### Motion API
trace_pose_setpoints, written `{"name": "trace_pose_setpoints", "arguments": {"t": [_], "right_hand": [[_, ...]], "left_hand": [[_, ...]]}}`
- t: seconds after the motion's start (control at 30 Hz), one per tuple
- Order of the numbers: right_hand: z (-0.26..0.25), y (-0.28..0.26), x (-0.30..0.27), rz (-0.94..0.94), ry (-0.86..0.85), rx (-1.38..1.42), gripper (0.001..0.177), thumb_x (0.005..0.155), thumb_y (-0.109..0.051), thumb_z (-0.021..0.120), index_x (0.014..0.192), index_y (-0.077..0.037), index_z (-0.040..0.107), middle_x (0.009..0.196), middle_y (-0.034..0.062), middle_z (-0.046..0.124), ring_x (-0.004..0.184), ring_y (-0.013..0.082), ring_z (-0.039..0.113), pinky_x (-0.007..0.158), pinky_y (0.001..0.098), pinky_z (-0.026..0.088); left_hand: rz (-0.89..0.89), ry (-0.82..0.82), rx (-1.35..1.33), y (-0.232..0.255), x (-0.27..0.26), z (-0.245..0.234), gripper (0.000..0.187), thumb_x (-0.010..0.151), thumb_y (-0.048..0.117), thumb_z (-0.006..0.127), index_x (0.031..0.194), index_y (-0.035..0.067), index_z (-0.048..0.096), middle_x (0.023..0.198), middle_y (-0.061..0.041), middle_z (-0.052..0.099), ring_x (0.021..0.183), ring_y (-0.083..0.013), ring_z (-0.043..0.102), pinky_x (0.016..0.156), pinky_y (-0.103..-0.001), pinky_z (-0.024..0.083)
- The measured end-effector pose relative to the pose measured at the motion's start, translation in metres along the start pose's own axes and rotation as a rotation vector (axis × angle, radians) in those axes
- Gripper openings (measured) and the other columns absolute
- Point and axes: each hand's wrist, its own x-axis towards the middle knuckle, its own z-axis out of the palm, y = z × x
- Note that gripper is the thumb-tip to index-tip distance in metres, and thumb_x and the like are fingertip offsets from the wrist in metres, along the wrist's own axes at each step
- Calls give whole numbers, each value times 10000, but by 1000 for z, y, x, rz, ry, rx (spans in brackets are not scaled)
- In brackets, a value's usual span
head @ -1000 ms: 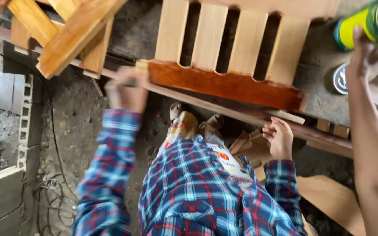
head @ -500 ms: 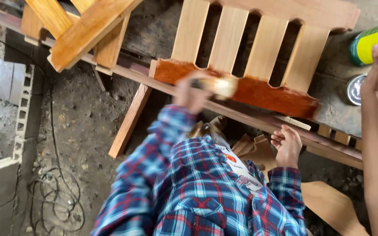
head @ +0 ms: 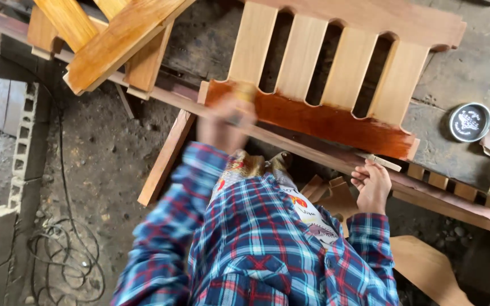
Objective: The person applies a reddish-brown stain to a wooden chair back using a brush. They dip the brush into a can of stain and carefully coat the slats and frame of the chair back, then flip the piece over to stain the other side.
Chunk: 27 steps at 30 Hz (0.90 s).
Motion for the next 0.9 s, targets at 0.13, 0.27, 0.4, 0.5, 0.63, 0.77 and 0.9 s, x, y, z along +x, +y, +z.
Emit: {"name": "trace_pose_setpoints", "arguments": {"t": [0.13,0.27,0.4,0.5,0.63,0.77,0.9], "right_hand": [[13,-5,-3,-3,8,8,184,948,-200,622,1129,-169,623,855,83,692,690,151,721,582,274,615],[23,-11,-4,-6,11,18,203,935,-213,638,1129,-155,625,851,82,696,675,151,723,573,275,610],[20,-8,-3,9,20,2,214,933,-207,633,1138,-149,615,851,77,696,682,152,730,592,293,609],[20,-8,-1,10,8,-1,205,945,-220,626,1141,-162,612,854,74,690,693,153,731,585,284,606],[23,-7,14,-15,84,91,238,875,-138,623,1113,-141,617,805,84,669,613,159,702,536,270,586],[-11,27,56,-12,193,168,284,826,-101,635,1100,-168,599,763,82,680,564,155,703,488,288,608],[-2,-14,16,-61,304,224,329,921,-159,574,1249,-150,537,828,78,672,602,170,721,499,268,618]], "left_hand": [[221,-369,841,-105,-31,-2,63,816,81,701,876,98,693,840,-67,692,805,-264,681,795,-377,569],[789,-375,1662,-121,-30,-12,105,800,222,824,841,202,729,840,-2,741,827,-214,730,799,-304,605],[729,-230,1448,-12,-45,-10,197,757,92,879,921,143,782,816,-6,760,818,-196,750,877,-334,603],[883,-89,1834,88,-39,-14,214,742,100,816,791,304,773,720,129,728,727,-149,717,794,-247,562],[1195,170,2000,159,-26,-47,177,868,123,785,790,269,723,677,63,673,657,-181,688,699,-269,554],[1271,94,1989,118,-34,-5,217,943,57,682,754,150,629,626,-55,579,590,-295,635,620,-329,523],[1294,-54,2223,77,-23,-8,255,909,120,734,729,205,575,586,0,547,538,-232,626,584,-293,535]]}}
